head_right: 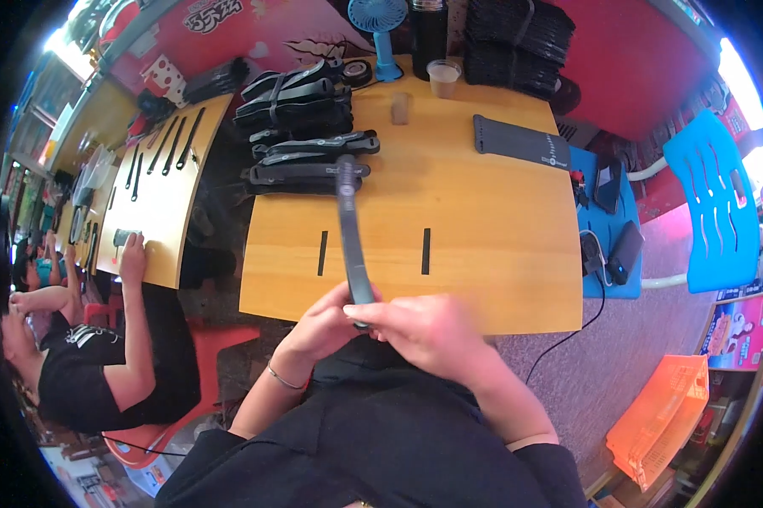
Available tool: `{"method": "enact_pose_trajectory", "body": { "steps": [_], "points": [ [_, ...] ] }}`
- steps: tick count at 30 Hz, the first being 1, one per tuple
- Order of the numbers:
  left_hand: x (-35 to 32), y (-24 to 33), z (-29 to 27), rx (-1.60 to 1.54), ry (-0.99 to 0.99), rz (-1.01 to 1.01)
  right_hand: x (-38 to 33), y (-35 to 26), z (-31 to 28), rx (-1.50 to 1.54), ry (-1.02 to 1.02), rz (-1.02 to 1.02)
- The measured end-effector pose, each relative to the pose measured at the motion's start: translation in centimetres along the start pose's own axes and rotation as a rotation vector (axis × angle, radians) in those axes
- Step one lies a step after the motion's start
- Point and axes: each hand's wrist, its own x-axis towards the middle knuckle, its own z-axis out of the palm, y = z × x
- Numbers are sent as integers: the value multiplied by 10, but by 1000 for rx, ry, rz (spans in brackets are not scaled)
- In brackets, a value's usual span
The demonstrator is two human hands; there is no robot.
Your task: Inspecting and preparing velcro storage straps at a workbench.
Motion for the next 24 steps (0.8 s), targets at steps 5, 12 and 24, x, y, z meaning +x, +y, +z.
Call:
{"method": "enact_pose_trajectory", "body": {
  "steps": [5,12,24],
  "points": [
    [17,3,7,-274,80,230,-7,-3,6,-134,26,-26],
    [18,-4,11,5,184,378,-18,4,-17,-13,149,232],
    [23,-9,20,119,475,235,9,25,-22,-136,-16,19]
  ]
}}
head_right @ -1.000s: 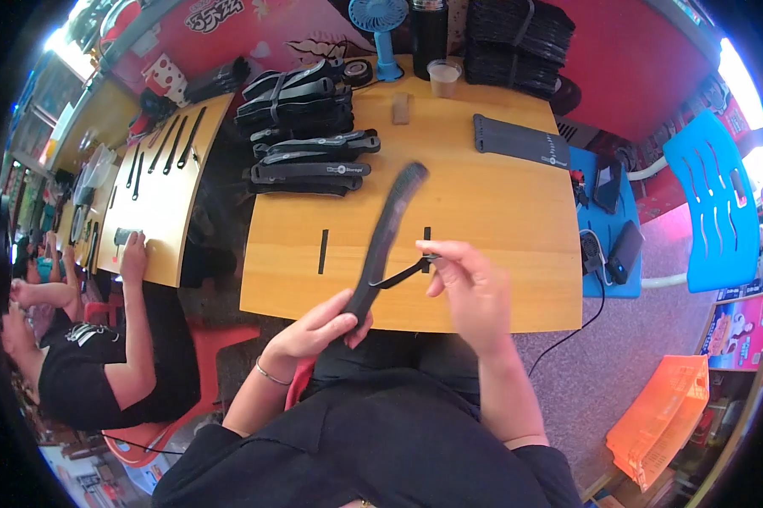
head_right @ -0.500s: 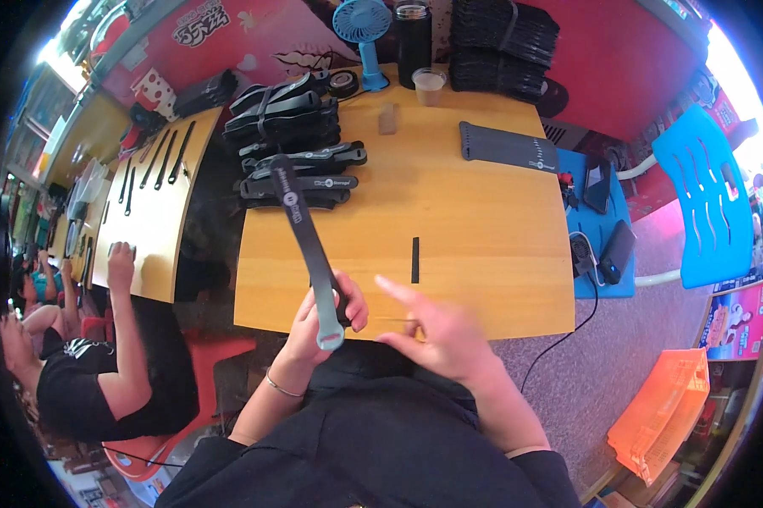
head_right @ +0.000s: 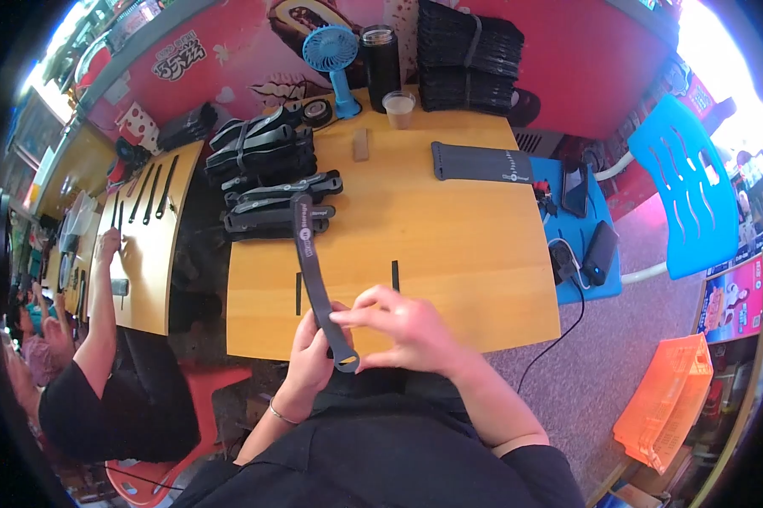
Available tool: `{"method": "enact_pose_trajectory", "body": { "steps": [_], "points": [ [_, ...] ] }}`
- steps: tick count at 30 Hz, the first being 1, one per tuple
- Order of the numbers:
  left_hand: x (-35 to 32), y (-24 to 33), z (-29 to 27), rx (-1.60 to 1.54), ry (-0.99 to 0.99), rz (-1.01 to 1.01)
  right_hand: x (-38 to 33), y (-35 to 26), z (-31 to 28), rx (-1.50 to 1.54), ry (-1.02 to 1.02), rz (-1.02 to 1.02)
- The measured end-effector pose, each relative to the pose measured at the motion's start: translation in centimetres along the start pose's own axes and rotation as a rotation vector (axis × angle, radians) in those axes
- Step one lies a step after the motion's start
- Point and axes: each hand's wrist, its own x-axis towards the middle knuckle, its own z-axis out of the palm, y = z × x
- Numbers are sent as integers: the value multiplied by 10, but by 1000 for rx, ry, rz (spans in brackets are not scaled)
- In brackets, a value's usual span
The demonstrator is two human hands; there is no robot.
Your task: Inspecting and preparing velcro storage straps at a workbench.
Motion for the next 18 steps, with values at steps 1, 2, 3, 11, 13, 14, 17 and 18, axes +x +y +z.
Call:
{"method": "enact_pose_trajectory", "body": {
  "steps": [1,2,3,11,13,14,17,18],
  "points": [
    [0,1,-4,-11,-1,38,1,7,-7,21,36,47],
    [-1,3,-9,-19,-6,75,1,17,-15,41,76,97],
    [-2,5,-12,2,-4,98,1,39,-21,-108,169,138],
    [1,14,-13,84,68,148,38,199,-71,-980,290,402],
    [4,15,-13,92,39,148,32,216,-79,-954,250,495],
    [4,15,-13,89,38,140,29,221,-81,-922,206,583],
    [8,14,-13,81,44,125,13,226,-88,-902,215,619],
    [9,13,-13,74,45,124,7,226,-89,-897,232,630]
  ]
}}
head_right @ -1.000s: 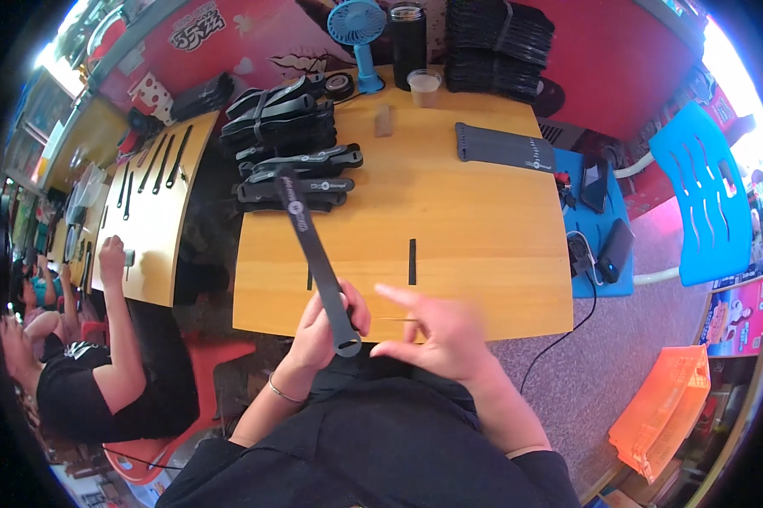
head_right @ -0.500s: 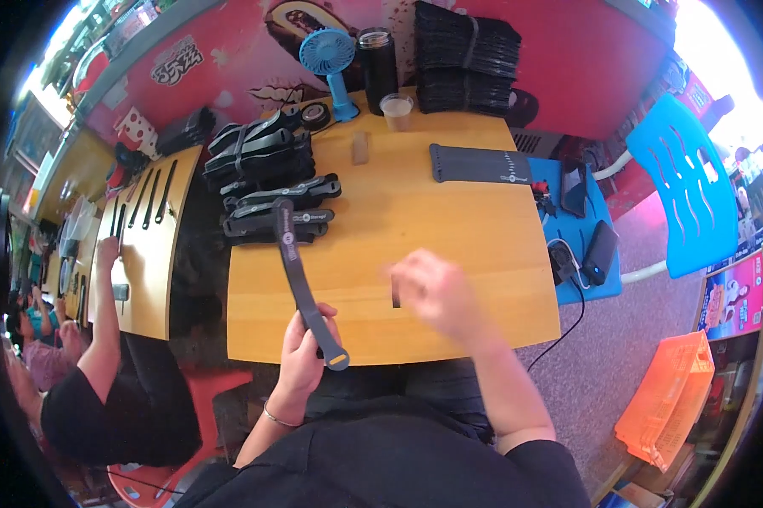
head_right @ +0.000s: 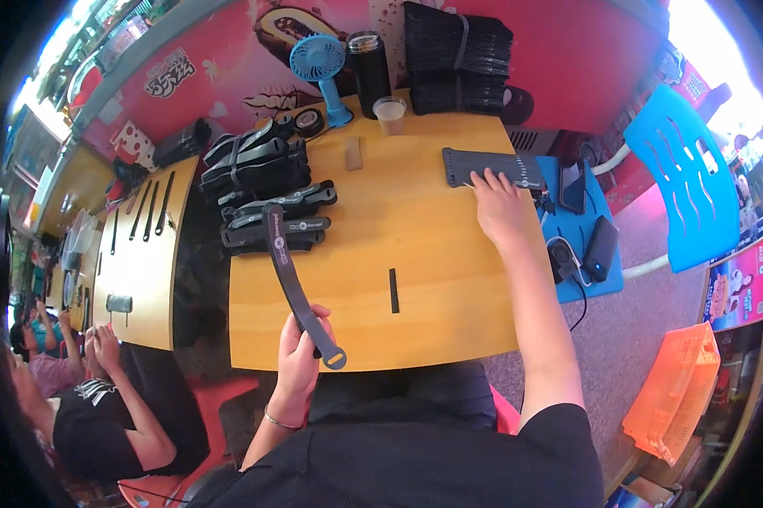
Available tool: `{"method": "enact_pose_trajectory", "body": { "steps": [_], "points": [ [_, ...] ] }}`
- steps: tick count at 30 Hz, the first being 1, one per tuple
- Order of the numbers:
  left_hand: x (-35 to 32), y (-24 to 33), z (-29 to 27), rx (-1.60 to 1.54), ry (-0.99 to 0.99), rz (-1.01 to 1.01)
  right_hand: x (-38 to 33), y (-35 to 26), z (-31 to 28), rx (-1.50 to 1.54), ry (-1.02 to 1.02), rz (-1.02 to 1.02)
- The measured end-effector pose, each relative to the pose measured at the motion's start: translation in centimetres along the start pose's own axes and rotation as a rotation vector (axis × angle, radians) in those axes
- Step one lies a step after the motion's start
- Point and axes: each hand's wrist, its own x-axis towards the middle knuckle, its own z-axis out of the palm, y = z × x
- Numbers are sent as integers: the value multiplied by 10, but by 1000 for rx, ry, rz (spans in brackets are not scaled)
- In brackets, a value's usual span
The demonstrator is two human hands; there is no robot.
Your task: Inspecting and preparing velcro storage straps at a workbench.
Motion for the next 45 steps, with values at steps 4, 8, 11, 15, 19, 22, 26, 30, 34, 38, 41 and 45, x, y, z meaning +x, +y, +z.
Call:
{"method": "enact_pose_trajectory", "body": {
  "steps": [4,8,11,15,19,22,26,30,34,38,41,45],
  "points": [
    [4,-4,7,-26,11,-38,-12,13,-15,-15,7,-48],
    [10,-5,27,-113,-7,-97,-19,10,-30,90,141,-131],
    [12,-3,33,-206,13,-158,-56,-65,-82,862,92,-92],
    [14,-1,43,-293,22,-200,-113,-149,-132,956,120,-665],
    [9,1,47,-170,-80,-185,-128,-160,-118,918,142,-710],
    [6,8,26,-50,-274,-193,-127,-147,-126,1132,-88,-473],
    [-7,30,-12,394,-474,-250,-119,-117,-143,1591,49,-264],
    [-16,45,-59,392,-648,-346,-100,-48,-178,1208,425,-60],
    [-23,34,-86,43,-456,-416,-57,-30,-181,1172,615,32],
    [-13,34,-62,-520,-360,-218,-26,-62,-119,1017,467,-242],
    [-4,27,-40,-543,-301,-170,-32,-67,-74,686,260,-366],
    [-2,17,-26,-584,-237,-163,-57,-66,-40,505,-18,-279]
  ]
}}
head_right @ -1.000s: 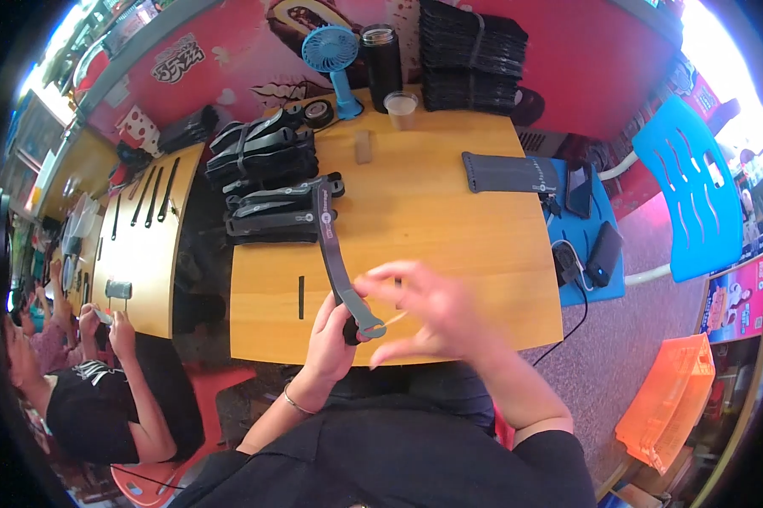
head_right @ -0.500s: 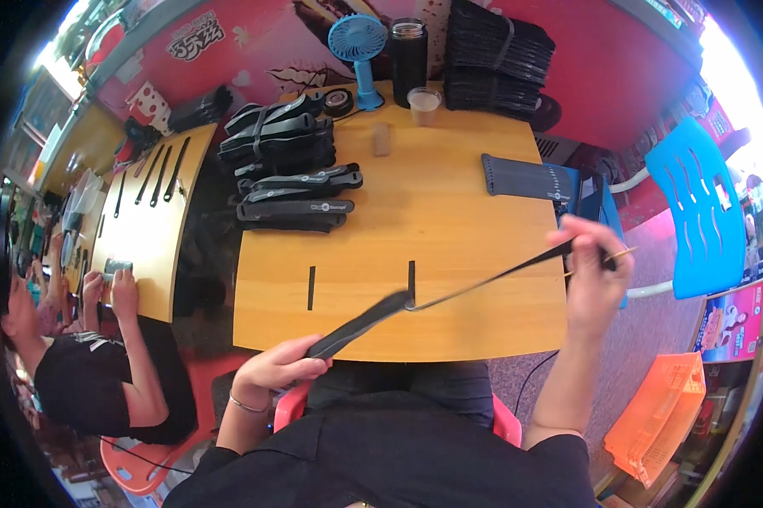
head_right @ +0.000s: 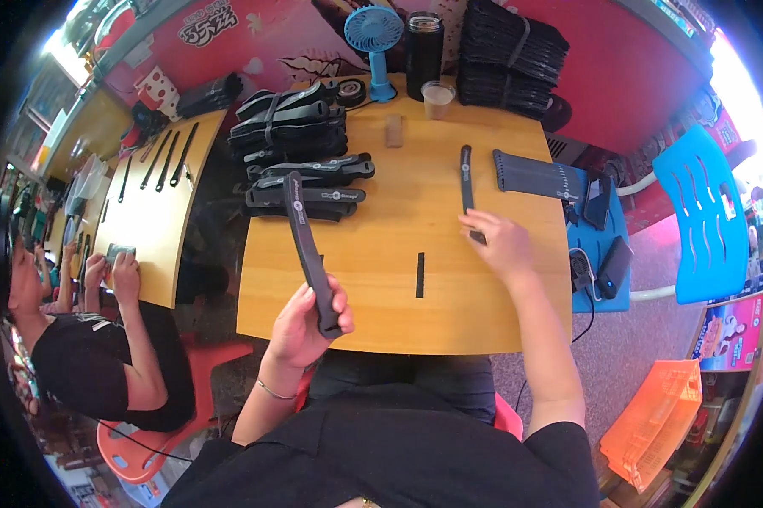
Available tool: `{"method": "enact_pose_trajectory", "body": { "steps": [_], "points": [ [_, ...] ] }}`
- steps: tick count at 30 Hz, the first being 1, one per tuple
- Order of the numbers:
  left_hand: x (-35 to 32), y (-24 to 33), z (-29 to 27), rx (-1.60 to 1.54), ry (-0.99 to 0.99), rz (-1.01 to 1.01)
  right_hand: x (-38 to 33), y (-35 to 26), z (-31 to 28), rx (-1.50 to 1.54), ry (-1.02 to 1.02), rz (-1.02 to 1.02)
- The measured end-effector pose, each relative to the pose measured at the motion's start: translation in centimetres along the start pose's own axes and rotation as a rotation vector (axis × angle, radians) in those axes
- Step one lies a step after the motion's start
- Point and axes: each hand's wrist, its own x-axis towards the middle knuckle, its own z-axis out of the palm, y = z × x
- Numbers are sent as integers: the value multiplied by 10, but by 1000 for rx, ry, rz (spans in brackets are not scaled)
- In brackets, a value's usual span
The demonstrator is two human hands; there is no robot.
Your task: Inspecting and preparing velcro storage straps at a workbench.
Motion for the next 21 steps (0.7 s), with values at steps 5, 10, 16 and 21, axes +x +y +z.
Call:
{"method": "enact_pose_trajectory", "body": {
  "steps": [5,10,16,21],
  "points": [
    [4,-15,6,-33,-20,-73,-10,14,2,-167,-88,-45],
    [9,-20,12,6,-16,-67,-10,12,-4,-246,8,-126],
    [12,-17,17,-13,11,-17,-23,-75,-29,111,68,2],
    [14,-25,13,-26,110,69,-52,-157,-26,330,-46,-146]
  ]
}}
